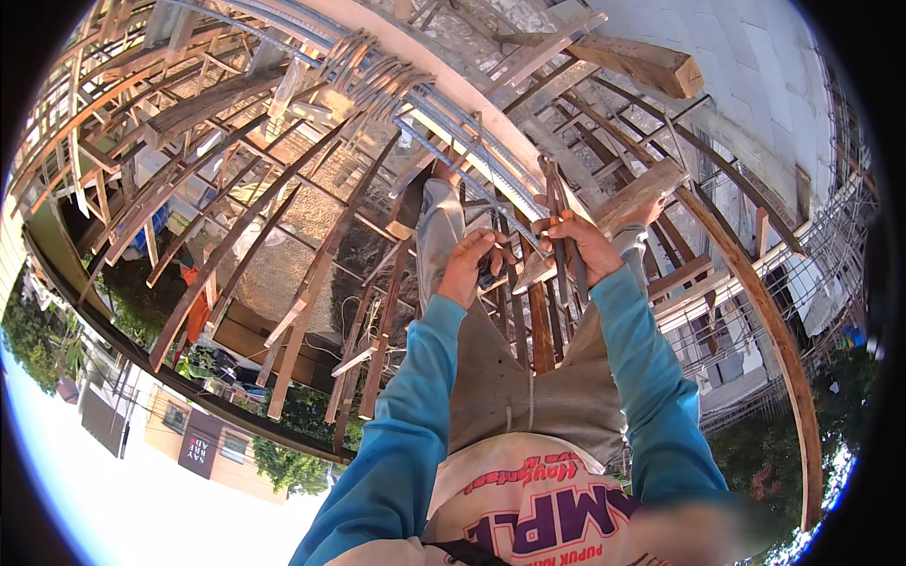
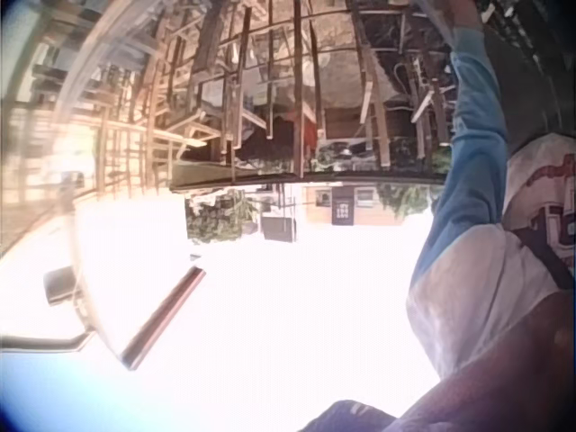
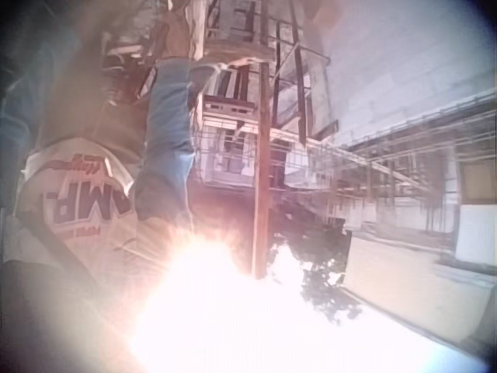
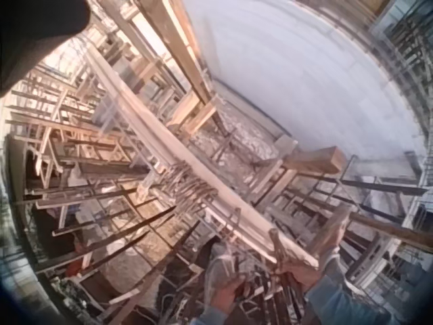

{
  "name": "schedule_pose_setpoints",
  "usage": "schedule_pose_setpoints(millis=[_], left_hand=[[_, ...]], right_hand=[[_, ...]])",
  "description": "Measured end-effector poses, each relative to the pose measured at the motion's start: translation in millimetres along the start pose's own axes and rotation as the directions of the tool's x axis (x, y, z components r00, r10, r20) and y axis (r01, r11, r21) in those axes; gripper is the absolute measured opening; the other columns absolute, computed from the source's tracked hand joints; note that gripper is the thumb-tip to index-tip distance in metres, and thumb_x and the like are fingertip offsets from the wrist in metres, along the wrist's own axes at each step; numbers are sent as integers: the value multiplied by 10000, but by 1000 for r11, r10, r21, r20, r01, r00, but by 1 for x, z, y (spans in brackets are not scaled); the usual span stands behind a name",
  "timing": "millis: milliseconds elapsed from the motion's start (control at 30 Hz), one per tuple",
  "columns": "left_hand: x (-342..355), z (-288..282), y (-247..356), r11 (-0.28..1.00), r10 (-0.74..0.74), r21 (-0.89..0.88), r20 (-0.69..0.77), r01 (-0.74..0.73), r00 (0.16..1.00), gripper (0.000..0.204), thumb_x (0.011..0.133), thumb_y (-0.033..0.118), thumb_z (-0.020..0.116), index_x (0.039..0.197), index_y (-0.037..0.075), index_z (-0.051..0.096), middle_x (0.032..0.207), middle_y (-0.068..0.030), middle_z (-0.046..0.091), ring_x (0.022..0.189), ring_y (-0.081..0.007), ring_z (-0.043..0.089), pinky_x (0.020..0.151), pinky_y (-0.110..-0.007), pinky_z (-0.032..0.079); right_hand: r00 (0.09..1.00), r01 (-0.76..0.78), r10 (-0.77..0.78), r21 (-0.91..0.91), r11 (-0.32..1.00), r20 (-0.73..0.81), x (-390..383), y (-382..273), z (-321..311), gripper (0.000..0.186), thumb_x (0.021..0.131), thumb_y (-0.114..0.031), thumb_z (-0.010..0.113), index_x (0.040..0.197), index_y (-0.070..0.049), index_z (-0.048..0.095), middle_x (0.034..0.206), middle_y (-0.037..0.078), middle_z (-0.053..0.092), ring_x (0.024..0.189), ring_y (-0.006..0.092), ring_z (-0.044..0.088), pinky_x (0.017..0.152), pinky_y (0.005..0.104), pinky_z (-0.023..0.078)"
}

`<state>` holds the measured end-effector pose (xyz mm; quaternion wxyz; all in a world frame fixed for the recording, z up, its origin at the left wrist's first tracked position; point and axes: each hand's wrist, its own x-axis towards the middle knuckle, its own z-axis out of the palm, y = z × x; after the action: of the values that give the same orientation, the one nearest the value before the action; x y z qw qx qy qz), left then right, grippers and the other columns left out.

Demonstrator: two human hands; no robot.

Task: The person uses pliers and wire to secure stirrups to the longitudinal rebar of a column cage while balanced on wooden scaffolding.

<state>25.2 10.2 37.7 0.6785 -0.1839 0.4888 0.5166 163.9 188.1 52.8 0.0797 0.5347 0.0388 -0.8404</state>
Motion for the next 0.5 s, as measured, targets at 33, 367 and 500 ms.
schedule_pose_setpoints(millis=[33, 367, 500], left_hand=[[2, 1, -2, 1000, 3, -10, 2, -3, 1000, 216, 960, 198, 462, 1008, 10, 557, 629, -55, 523, 740, -198, 601, 782, -286, 444], [18, 11, -40, 912, 151, 408, -224, -48, 963, 181, 944, 184, 501, 882, 24, 561, 606, -43, 560, 521, -99, 518, 494, -271, 417], [16, 1, -43, 892, 198, 446, -245, -71, 949, 184, 939, 186, 505, 875, 24, 564, 590, -37, 544, 510, -106, 506, 507, -281, 421]], right_hand=[[998, -52, 49, -56, 997, -44, 6, 9, -4, 366, 826, -77, 567, 1173, -37, 457, 927, 75, 566, 713, 147, 545, 601, 321, 502], [996, -63, 88, -543, 838, 20, 33, -27, -1, 647, 859, -85, 565, 1440, -89, 281, 1146, 105, 540, 776, 116, 544, 661, 297, 518], [985, 112, -165, -906, 409, 48, 37, -31, 5, 714, 756, -80, 548, 1436, -123, 330, 1104, 161, 558, 847, 214, 546, 720, 331, 456]])
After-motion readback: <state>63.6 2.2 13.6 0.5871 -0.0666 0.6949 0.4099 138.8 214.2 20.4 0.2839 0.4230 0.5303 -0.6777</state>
